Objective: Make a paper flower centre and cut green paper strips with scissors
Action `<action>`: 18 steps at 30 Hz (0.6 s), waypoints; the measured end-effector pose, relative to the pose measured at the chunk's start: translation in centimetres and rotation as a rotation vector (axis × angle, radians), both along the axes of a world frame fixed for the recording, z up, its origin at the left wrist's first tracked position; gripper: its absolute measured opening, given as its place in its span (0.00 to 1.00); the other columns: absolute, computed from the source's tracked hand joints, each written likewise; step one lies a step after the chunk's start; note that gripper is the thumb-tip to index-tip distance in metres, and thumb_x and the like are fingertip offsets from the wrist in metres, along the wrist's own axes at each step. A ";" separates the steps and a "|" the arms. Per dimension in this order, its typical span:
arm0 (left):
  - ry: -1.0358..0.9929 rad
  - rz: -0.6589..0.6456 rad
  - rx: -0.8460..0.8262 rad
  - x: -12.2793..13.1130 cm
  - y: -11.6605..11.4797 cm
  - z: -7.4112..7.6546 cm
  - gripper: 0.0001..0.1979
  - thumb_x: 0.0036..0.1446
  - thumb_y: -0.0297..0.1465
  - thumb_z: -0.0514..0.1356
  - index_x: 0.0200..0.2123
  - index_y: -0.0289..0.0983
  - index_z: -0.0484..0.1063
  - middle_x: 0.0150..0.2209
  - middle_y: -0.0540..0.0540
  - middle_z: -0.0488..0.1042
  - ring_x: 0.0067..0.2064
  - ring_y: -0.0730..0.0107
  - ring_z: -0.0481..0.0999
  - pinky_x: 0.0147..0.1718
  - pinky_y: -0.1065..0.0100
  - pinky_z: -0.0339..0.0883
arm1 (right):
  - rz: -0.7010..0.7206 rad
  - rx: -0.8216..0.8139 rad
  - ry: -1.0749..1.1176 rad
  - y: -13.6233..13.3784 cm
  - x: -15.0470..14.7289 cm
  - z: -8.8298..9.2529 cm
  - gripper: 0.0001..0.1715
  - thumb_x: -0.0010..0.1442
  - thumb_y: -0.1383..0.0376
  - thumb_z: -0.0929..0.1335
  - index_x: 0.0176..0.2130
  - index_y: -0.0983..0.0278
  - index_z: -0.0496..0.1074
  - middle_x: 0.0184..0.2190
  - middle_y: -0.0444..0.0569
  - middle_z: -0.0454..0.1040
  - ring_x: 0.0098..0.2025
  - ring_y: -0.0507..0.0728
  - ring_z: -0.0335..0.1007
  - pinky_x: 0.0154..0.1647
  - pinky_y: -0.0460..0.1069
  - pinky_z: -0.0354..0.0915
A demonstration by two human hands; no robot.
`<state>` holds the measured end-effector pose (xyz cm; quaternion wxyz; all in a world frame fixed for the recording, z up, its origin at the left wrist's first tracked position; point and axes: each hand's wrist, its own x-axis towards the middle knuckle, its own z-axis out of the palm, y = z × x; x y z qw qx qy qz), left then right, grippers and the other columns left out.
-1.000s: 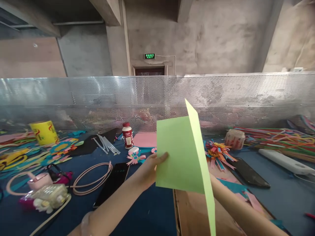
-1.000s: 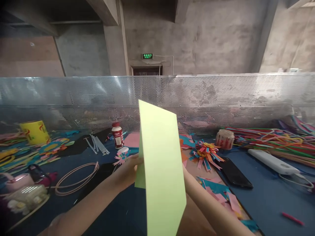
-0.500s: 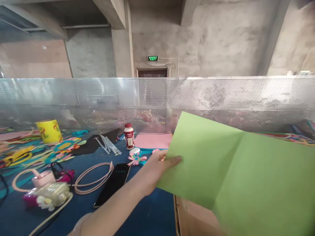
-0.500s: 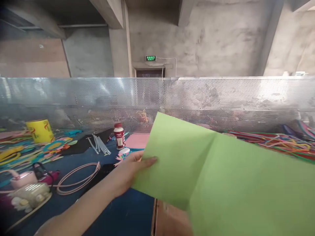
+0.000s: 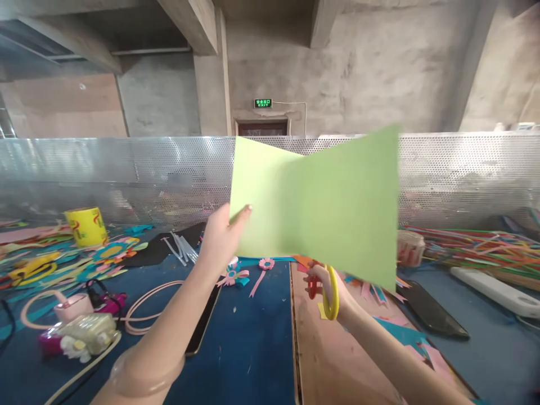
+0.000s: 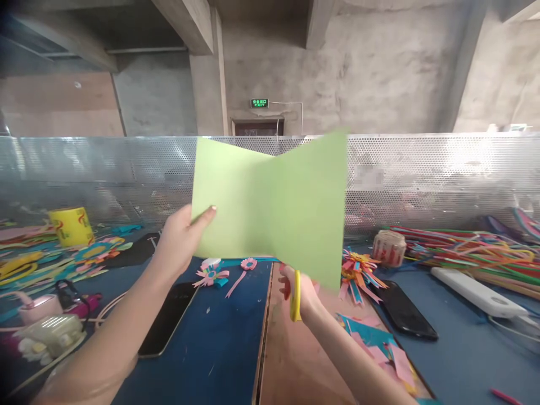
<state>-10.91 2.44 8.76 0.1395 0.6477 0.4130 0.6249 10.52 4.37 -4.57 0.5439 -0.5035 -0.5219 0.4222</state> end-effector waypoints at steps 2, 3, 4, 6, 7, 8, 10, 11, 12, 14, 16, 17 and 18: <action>0.035 0.212 0.157 -0.5 1.4 0.5 0.20 0.54 0.44 0.56 0.40 0.33 0.70 0.34 0.42 0.75 0.35 0.62 0.74 0.33 0.66 0.67 | 0.040 -0.058 -0.035 -0.4 0.0 0.4 0.09 0.57 0.65 0.64 0.38 0.68 0.68 0.27 0.45 0.69 0.29 0.54 0.68 0.27 0.48 0.65; 0.036 0.285 0.222 -0.7 2.0 0.8 0.19 0.55 0.43 0.55 0.40 0.34 0.70 0.35 0.43 0.75 0.36 0.63 0.73 0.34 0.66 0.66 | 0.051 -0.071 -0.087 -0.8 -0.1 0.7 0.08 0.53 0.67 0.64 0.36 0.67 0.68 0.25 0.44 0.68 0.27 0.54 0.67 0.25 0.47 0.62; 0.031 0.337 0.273 -0.8 2.5 1.0 0.18 0.56 0.42 0.54 0.40 0.34 0.70 0.36 0.43 0.75 0.37 0.63 0.73 0.35 0.66 0.66 | 0.062 -0.067 -0.153 -1.2 -0.2 1.0 0.09 0.49 0.68 0.64 0.34 0.67 0.69 0.24 0.44 0.68 0.28 0.55 0.66 0.25 0.47 0.61; 0.010 0.404 0.337 -1.0 3.2 1.3 0.15 0.57 0.41 0.53 0.39 0.35 0.69 0.38 0.42 0.75 0.39 0.62 0.74 0.36 0.66 0.65 | 0.087 -0.017 -0.292 -2.1 -0.5 1.5 0.12 0.46 0.67 0.64 0.34 0.66 0.70 0.27 0.45 0.71 0.32 0.56 0.66 0.29 0.47 0.59; 0.002 0.427 0.353 -1.1 3.5 1.4 0.14 0.57 0.40 0.53 0.39 0.35 0.69 0.38 0.42 0.75 0.39 0.62 0.74 0.37 0.66 0.65 | 0.099 0.012 -0.341 -2.5 -0.7 1.7 0.13 0.45 0.65 0.64 0.34 0.67 0.70 0.29 0.46 0.72 0.34 0.57 0.66 0.31 0.48 0.59; -0.003 0.444 0.362 -1.1 3.7 1.4 0.14 0.57 0.39 0.53 0.38 0.35 0.68 0.38 0.42 0.75 0.40 0.62 0.74 0.37 0.66 0.65 | 0.112 0.034 -0.359 -2.9 -0.9 1.7 0.15 0.45 0.64 0.64 0.35 0.67 0.70 0.31 0.48 0.73 0.35 0.58 0.66 0.33 0.48 0.59; -0.004 0.457 0.361 -1.2 4.0 1.3 0.13 0.57 0.39 0.53 0.38 0.35 0.68 0.40 0.41 0.75 0.41 0.61 0.74 0.37 0.66 0.65 | 0.140 0.055 -0.342 -3.5 -1.3 1.7 0.16 0.45 0.63 0.64 0.37 0.66 0.69 0.33 0.48 0.73 0.36 0.59 0.66 0.34 0.48 0.60; 0.001 0.460 0.353 -1.3 4.0 1.2 0.13 0.57 0.39 0.53 0.38 0.35 0.68 0.40 0.41 0.75 0.41 0.61 0.74 0.37 0.65 0.64 | 0.149 0.057 -0.320 -3.6 -1.5 1.5 0.17 0.45 0.63 0.64 0.37 0.66 0.69 0.33 0.48 0.72 0.36 0.58 0.66 0.34 0.48 0.60; 0.007 0.464 0.343 -1.3 4.0 1.0 0.13 0.57 0.39 0.53 0.38 0.35 0.68 0.39 0.41 0.75 0.40 0.60 0.74 0.37 0.65 0.64 | 0.158 0.060 -0.295 -3.8 -1.7 1.4 0.17 0.45 0.64 0.63 0.37 0.66 0.68 0.32 0.48 0.71 0.35 0.57 0.66 0.34 0.48 0.60; 0.018 0.469 0.323 -1.3 3.8 0.6 0.14 0.57 0.40 0.52 0.38 0.35 0.68 0.39 0.41 0.76 0.40 0.60 0.74 0.37 0.65 0.64 | 0.173 0.072 -0.238 -3.9 -1.9 1.1 0.17 0.45 0.65 0.62 0.38 0.65 0.66 0.30 0.46 0.68 0.33 0.55 0.64 0.33 0.48 0.59; 0.031 0.451 0.302 -1.0 3.4 0.2 0.14 0.57 0.40 0.52 0.38 0.36 0.68 0.38 0.42 0.75 0.39 0.60 0.74 0.37 0.65 0.64 | 0.190 0.081 -0.186 -3.9 -1.9 0.9 0.17 0.46 0.65 0.62 0.38 0.64 0.65 0.27 0.43 0.64 0.29 0.53 0.61 0.31 0.47 0.58; 0.038 0.434 0.288 -0.8 3.1 0.0 0.14 0.57 0.40 0.52 0.39 0.36 0.68 0.37 0.43 0.75 0.39 0.61 0.74 0.37 0.65 0.64 | 0.200 0.084 -0.162 -3.9 -1.9 0.8 0.16 0.46 0.66 0.62 0.38 0.64 0.64 0.26 0.41 0.62 0.27 0.52 0.58 0.29 0.47 0.57; 0.046 0.419 0.272 -0.5 2.8 -0.2 0.14 0.57 0.40 0.52 0.39 0.36 0.68 0.36 0.43 0.75 0.38 0.62 0.73 0.36 0.66 0.64 | 0.212 0.091 -0.141 -4.0 -1.9 0.8 0.15 0.46 0.66 0.61 0.38 0.64 0.64 0.25 0.41 0.61 0.26 0.51 0.57 0.28 0.46 0.56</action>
